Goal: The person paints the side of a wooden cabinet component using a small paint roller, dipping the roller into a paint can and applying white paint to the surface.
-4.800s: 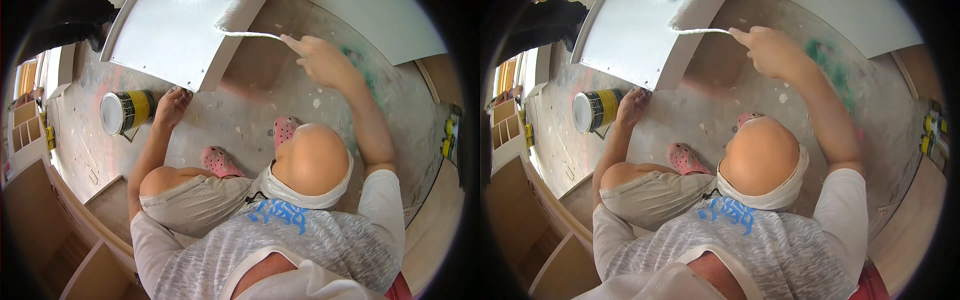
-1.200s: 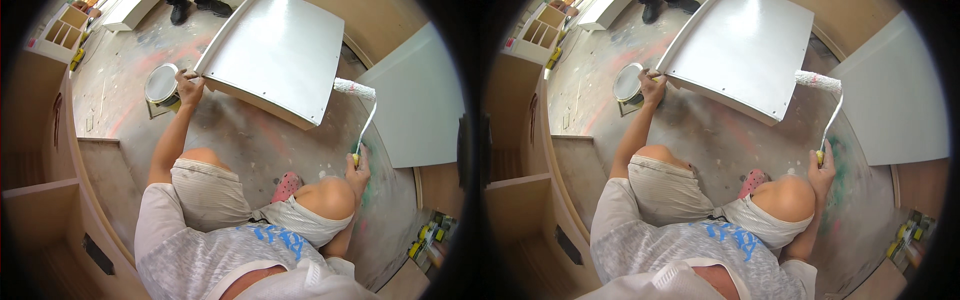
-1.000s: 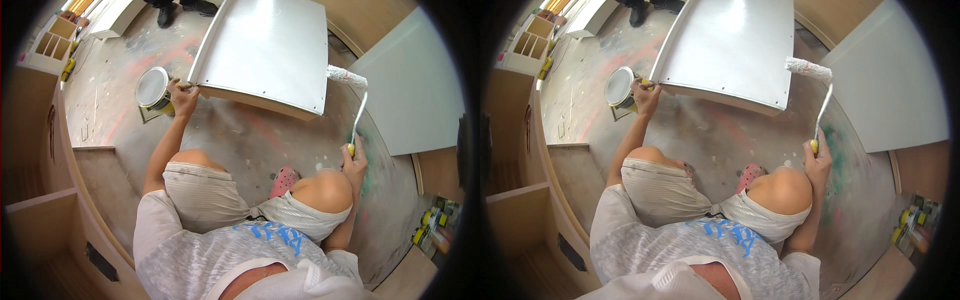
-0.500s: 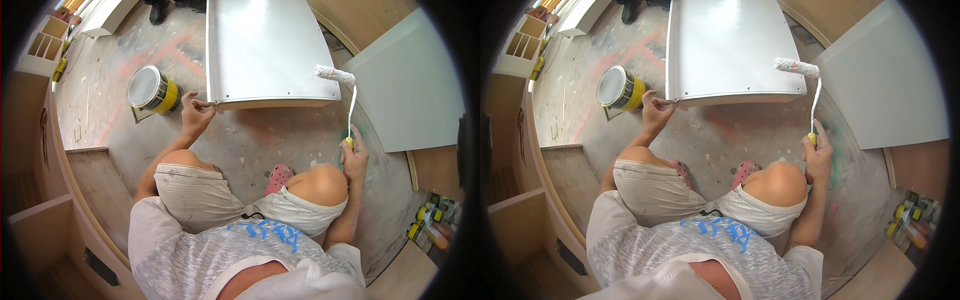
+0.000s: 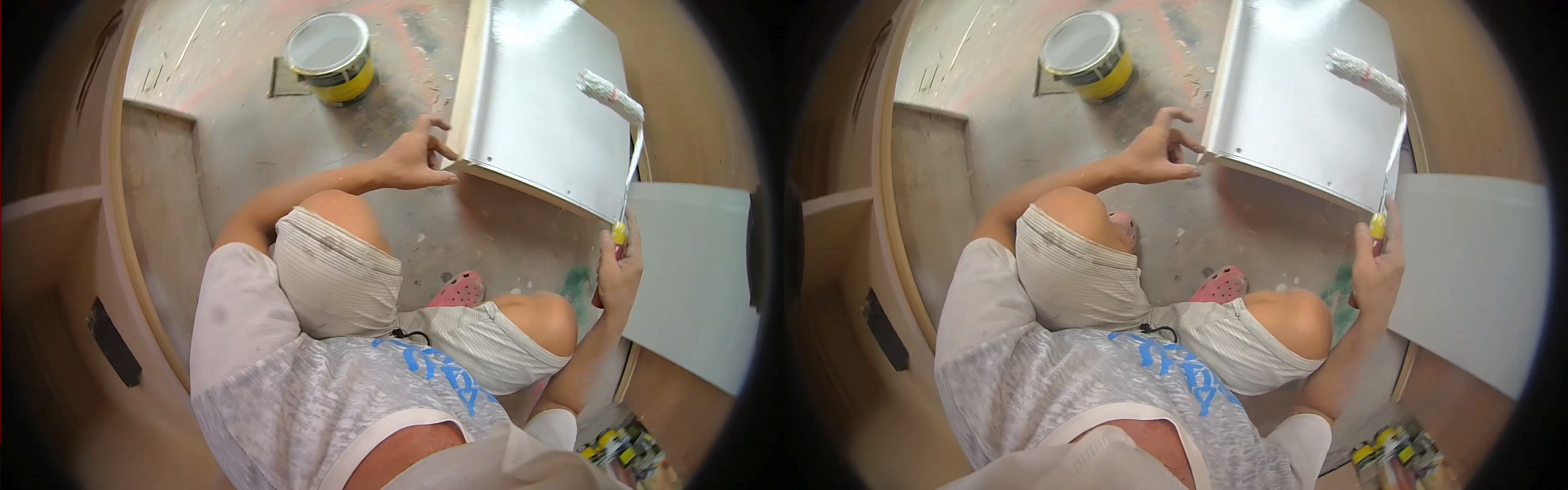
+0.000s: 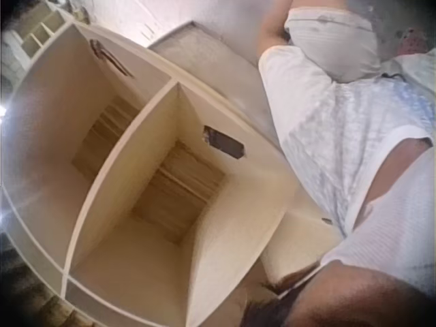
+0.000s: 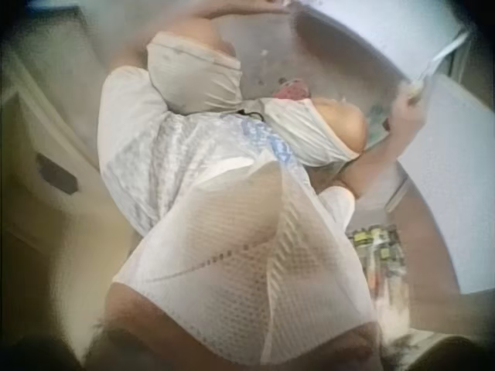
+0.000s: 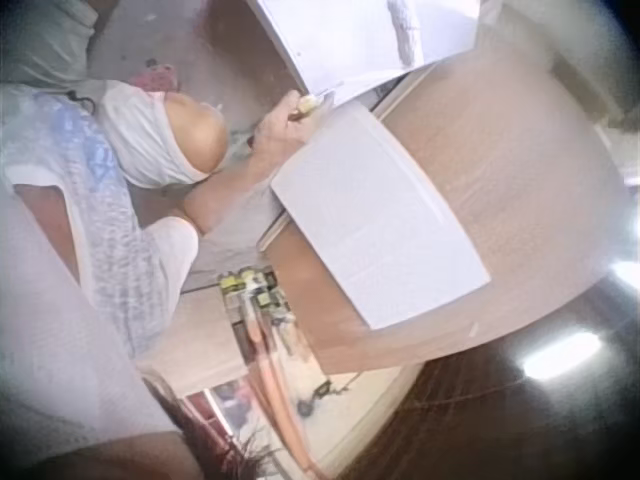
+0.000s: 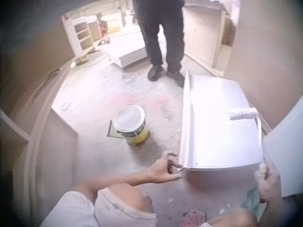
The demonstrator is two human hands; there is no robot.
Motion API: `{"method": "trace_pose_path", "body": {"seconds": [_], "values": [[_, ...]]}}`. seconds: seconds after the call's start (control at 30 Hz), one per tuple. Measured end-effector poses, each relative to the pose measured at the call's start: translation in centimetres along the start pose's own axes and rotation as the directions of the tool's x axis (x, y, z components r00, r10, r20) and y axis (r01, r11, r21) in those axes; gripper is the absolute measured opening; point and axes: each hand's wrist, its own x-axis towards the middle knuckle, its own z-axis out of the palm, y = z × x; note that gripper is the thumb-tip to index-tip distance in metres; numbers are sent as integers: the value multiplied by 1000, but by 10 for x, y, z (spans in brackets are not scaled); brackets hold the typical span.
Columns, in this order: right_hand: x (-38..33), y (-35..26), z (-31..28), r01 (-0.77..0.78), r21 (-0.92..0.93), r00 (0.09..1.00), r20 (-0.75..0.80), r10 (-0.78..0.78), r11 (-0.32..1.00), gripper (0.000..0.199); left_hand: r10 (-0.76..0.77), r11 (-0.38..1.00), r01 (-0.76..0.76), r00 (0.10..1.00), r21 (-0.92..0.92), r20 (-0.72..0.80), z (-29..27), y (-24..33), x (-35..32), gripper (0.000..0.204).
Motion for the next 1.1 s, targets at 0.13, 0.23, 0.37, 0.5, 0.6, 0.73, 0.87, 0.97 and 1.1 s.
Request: {"method": "trace_pose_path", "body": {"seconds": [0.13,0.23,0.37,0.5,0.6,0.73,0.87,0.97,1.1], "values": [[37,-67,25,278,-69,957,112,-269,958,44,12,995,-3,996,-96,89,-11,-9,-2,70],[69,-124,60,670,-115,736,233,-636,734,46,-134,979,156,978,-131,162,-27,-23,-14,52],[91,-215,119,736,-313,673,435,-598,600,36,-217,969,218,976,-120,26,-61,-52,-50,49],[117,-267,185,779,-430,621,627,-471,456,35,-306,894,170,908,-415,-285,-104,-46,-106,34],[120,-304,232,833,-477,549,778,-305,281,42,-263,890,-36,773,-455,-577,-144,-19,-152,20],[140,-305,281,798,-467,580,768,-272,381,41,-40,931,-285,538,-226,-842,-180,45,-177,11],[156,-306,307,784,-396,548,803,-234,479,25,126,856,-463,619,-231,-776,-159,90,-186,14],[158,-305,317,800,-404,542,804,-244,442,23,338,875,-417,890,-247,-306,-133,119,-173,20],[159,-308,312,782,-405,559,792,-245,473,21,356,926,-375,908,48,222,-94,147,-139,21]]}}
